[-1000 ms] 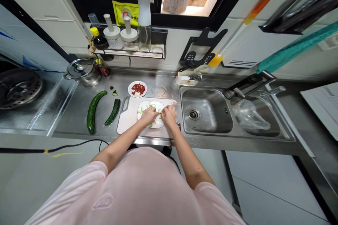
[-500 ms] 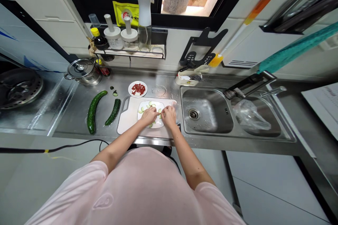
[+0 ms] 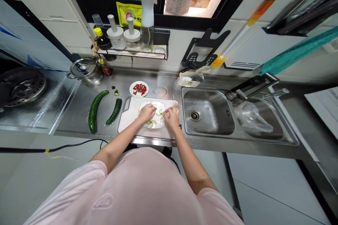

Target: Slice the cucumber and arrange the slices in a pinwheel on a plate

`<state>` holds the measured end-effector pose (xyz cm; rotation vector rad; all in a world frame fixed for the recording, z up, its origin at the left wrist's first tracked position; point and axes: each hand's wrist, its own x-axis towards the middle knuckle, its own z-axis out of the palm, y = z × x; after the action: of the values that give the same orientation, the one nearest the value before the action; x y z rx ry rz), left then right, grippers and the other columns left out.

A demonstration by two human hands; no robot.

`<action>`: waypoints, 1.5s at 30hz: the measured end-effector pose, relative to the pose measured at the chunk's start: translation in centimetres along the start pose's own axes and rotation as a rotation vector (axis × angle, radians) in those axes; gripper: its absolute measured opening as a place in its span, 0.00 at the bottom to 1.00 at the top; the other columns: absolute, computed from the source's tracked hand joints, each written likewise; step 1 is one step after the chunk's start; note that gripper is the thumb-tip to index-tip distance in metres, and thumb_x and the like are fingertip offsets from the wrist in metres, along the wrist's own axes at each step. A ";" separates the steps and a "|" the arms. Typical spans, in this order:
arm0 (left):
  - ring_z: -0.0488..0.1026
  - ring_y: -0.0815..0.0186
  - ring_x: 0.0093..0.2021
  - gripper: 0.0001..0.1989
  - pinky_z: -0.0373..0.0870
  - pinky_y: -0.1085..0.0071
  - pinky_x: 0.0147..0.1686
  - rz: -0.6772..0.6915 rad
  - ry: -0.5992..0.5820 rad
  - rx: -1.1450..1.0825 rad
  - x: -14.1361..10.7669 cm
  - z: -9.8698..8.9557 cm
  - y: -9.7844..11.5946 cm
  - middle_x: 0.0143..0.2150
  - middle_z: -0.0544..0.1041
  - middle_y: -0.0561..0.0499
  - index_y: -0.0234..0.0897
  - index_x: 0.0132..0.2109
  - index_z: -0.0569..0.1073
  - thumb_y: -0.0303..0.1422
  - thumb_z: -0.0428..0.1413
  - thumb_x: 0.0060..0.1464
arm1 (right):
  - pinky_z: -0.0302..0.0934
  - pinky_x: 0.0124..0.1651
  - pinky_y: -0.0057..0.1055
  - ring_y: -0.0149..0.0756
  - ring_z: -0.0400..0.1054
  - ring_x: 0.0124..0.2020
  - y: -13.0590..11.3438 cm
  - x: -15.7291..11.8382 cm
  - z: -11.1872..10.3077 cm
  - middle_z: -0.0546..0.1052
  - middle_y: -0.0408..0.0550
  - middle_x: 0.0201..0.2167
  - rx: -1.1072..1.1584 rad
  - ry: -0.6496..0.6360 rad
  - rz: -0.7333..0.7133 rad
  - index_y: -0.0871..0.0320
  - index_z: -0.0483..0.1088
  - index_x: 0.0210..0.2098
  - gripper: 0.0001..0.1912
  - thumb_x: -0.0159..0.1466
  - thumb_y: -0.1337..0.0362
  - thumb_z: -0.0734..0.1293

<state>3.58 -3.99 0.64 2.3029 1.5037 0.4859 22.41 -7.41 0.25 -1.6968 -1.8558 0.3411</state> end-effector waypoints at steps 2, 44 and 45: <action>0.67 0.62 0.44 0.12 0.64 0.67 0.44 -0.039 0.027 -0.013 0.3 -0.4 -0.6 0.40 0.72 0.47 0.41 0.43 0.76 0.32 0.50 0.57 | 0.54 0.47 0.39 0.45 0.55 0.46 0.0 -0.2 -0.3 0.67 0.50 0.39 0.021 0.018 -0.006 0.55 0.69 0.31 0.05 0.61 0.62 0.63; 0.68 0.52 0.48 0.14 0.63 0.60 0.47 -0.614 0.118 0.125 7.2 -5.0 -10.9 0.46 0.73 0.36 0.36 0.44 0.76 0.33 0.51 0.54 | 0.53 0.50 0.41 0.42 0.59 0.44 -1.5 -2.4 -3.2 0.68 0.48 0.36 0.118 0.084 0.023 0.54 0.68 0.32 0.05 0.62 0.62 0.62; 0.69 0.53 0.47 0.14 0.64 0.60 0.46 -0.628 0.129 0.104 7.1 -5.1 -10.8 0.46 0.73 0.36 0.36 0.44 0.76 0.34 0.51 0.54 | 0.53 0.50 0.41 0.42 0.59 0.44 -1.5 -2.4 -3.1 0.68 0.48 0.36 0.118 0.084 0.022 0.55 0.68 0.32 0.05 0.62 0.62 0.62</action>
<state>-4.76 7.19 0.80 1.7425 2.2295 0.3843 22.98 -10.59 2.97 -1.6286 -1.7233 0.3744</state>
